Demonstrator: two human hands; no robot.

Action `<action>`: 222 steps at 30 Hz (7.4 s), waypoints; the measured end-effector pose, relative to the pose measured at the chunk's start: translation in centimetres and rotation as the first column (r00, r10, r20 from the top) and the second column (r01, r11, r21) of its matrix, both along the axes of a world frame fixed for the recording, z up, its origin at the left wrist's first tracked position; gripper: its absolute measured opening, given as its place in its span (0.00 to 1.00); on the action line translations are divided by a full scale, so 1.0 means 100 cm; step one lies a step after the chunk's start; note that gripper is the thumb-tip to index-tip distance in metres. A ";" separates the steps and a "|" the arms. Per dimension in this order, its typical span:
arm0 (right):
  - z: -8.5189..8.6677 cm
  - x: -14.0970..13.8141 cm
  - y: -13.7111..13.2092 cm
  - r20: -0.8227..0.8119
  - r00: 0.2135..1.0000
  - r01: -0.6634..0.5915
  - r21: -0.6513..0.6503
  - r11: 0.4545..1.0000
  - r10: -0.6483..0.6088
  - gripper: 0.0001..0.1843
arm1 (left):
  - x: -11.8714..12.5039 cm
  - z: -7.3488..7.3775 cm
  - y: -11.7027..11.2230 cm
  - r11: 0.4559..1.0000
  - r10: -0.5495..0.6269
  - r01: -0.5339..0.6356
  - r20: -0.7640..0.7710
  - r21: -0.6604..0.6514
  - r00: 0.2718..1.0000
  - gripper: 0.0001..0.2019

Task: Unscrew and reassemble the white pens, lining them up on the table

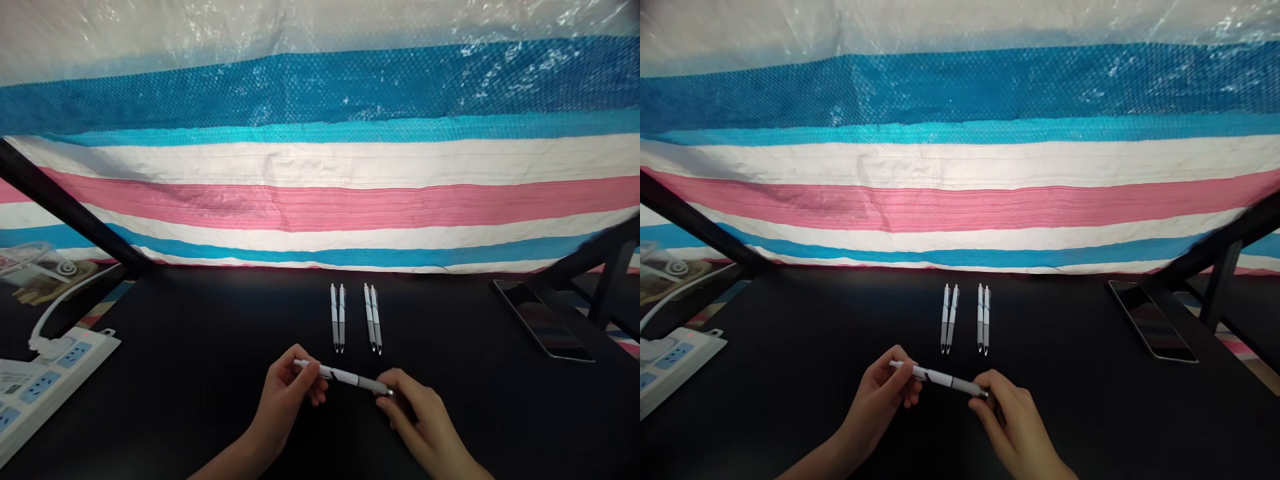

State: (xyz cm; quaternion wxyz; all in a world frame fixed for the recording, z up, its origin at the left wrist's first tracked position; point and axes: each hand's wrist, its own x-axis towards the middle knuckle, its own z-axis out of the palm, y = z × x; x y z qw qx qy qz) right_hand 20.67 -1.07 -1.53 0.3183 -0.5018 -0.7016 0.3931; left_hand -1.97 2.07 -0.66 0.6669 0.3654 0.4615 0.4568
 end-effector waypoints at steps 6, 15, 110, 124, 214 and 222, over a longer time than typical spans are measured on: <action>0.002 -0.011 0.001 -0.244 0.969 -0.058 -0.325 0.944 -0.025 0.26 | -0.001 -0.002 0.005 0.996 -0.007 0.012 -0.047 0.093 0.999 0.13; -0.013 -0.023 -0.001 -0.384 0.920 -0.101 -0.433 0.896 -0.082 0.25 | 0.001 0.001 0.012 0.976 0.001 -0.005 0.020 0.216 1.000 0.06; 0.012 0.012 0.004 -0.495 0.816 0.437 0.190 0.879 -0.299 0.03 | -0.001 -0.001 -0.011 0.922 -0.311 0.357 -0.261 0.149 0.914 0.31; -0.012 -0.006 0.005 -0.361 0.924 0.006 -0.313 0.950 -0.125 0.23 | 0.003 0.003 -0.012 0.994 -0.096 0.107 -0.248 0.028 0.964 0.18; -0.021 0.009 -0.003 -0.156 0.987 0.046 0.090 0.995 -0.031 0.07 | -0.005 -0.007 -0.009 0.994 -0.112 0.111 -0.104 -0.020 0.988 0.14; -0.008 0.003 0.001 -0.077 0.997 0.009 0.165 0.986 0.003 0.18 | -0.005 -0.006 -0.011 0.985 -0.171 0.171 -0.102 -0.012 0.980 0.14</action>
